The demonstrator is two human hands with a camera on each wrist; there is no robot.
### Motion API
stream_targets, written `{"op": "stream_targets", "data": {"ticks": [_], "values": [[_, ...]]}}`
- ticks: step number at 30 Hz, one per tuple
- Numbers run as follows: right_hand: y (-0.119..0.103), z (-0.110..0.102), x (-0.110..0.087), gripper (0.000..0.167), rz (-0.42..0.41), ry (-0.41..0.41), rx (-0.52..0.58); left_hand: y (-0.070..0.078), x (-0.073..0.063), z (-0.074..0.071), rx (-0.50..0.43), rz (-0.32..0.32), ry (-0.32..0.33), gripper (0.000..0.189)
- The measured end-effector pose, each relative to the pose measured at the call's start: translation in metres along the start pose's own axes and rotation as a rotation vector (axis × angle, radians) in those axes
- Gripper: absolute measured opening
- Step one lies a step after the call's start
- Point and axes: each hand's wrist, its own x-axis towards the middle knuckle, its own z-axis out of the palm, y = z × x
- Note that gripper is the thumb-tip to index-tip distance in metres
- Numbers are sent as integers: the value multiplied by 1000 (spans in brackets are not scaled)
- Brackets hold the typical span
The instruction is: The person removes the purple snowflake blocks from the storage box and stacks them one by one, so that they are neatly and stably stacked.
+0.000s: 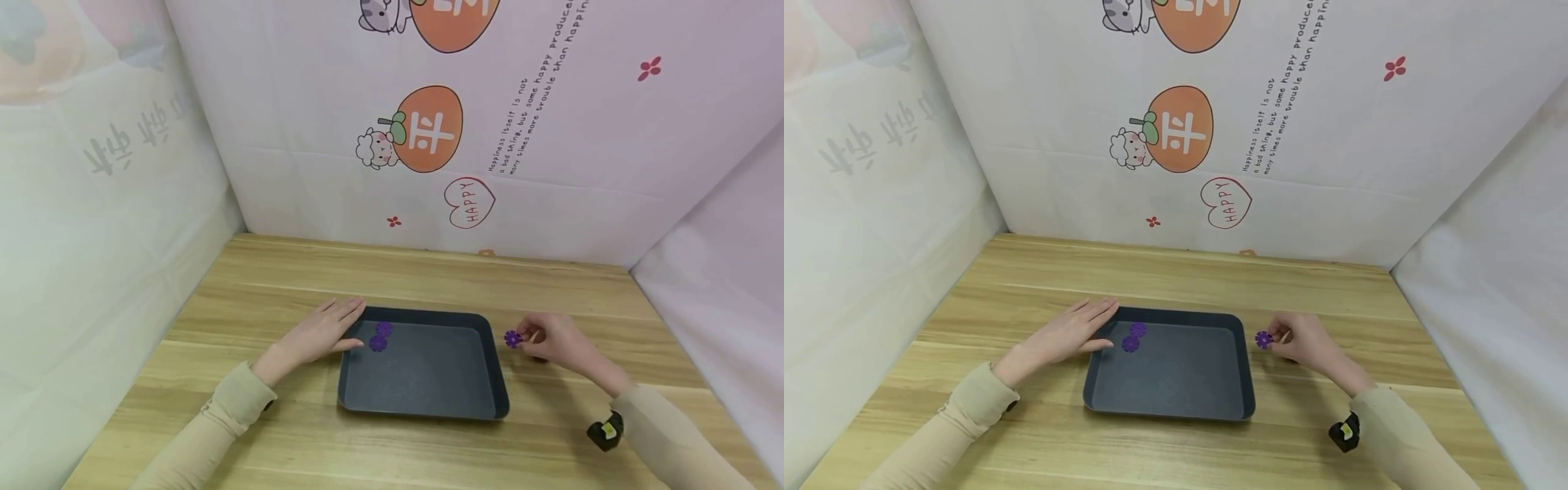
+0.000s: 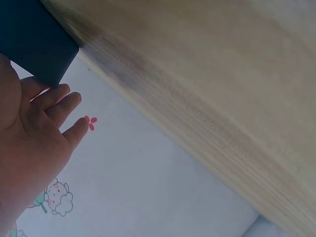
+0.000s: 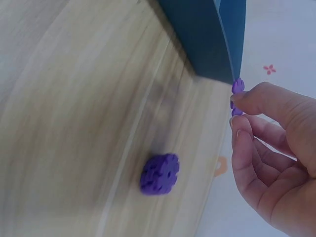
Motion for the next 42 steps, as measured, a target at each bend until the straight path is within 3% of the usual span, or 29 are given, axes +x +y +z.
{"op": "stream_targets", "data": {"ticks": [11,27,42], "values": [[21,-1,-13,13,40,45,-14,0,-1,0,-4,-2,2,77],[44,2,-26,15,116,33,-5,-2,0,1,-8,5,7,76],[50,6,-30,17,143,0,-6,-6,0,5,-2,-3,-7,78]]}}
